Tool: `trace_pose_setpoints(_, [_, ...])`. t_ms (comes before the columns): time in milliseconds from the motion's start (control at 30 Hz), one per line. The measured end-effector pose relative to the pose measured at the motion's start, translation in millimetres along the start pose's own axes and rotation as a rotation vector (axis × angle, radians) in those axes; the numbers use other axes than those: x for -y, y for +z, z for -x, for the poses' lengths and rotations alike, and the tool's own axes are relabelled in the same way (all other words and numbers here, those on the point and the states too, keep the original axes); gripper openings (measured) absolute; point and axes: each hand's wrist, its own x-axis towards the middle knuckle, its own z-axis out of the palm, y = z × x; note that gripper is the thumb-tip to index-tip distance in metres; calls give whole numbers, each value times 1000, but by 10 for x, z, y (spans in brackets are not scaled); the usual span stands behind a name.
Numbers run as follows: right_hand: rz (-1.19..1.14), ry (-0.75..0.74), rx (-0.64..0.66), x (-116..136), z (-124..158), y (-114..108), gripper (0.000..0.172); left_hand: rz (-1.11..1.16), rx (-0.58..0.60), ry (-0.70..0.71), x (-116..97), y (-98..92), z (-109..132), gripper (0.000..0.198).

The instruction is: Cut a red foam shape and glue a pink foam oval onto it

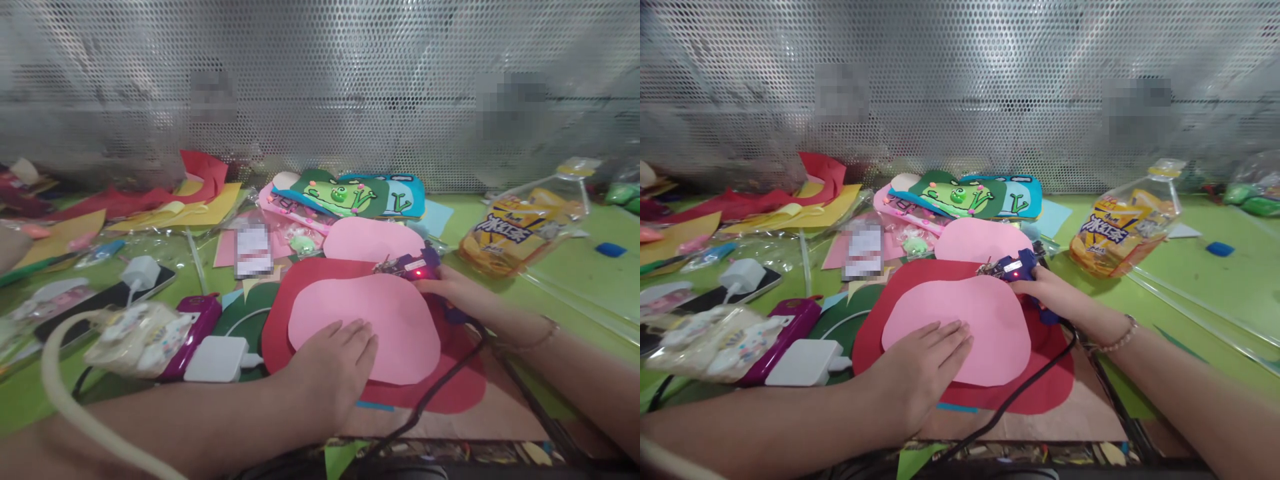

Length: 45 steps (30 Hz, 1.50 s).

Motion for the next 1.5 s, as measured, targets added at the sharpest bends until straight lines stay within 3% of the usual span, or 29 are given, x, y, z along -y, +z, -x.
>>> trace_pose_setpoints(200, [-170, 141, -16, 0, -19, 29, 27, -2, -60, 1, -20, 12, 13, 54])
trace_pose_setpoints(367, [-277, 110, 111, 20, -6, 53, 27, 35, -60, -70, -26, 22, 17, 58])
trace_pose_setpoints(467, [-238, 106, 107, 23, -18, 59, 25, 44, -62, -92, -24, 32, 15, 58])
trace_pose_setpoints(667, [-106, 25, 136, -7, -34, 57, 28, 35, -53, -73, -39, 59, 11, 62])
trace_pose_setpoints(900, [-19, -297, 230, -79, 12, 70, 39, -29, -62, -96, -63, 19, 21, 51])
trace_pose_setpoints(1267, [17, -255, 233, -99, -9, 112, 42, -14, -6, -156, -85, 32, 12, 39])
trace_pose_setpoints(1500, [53, -263, 159, -131, -74, 149, 33, 99, -42, -154, -68, 104, 29, 60])
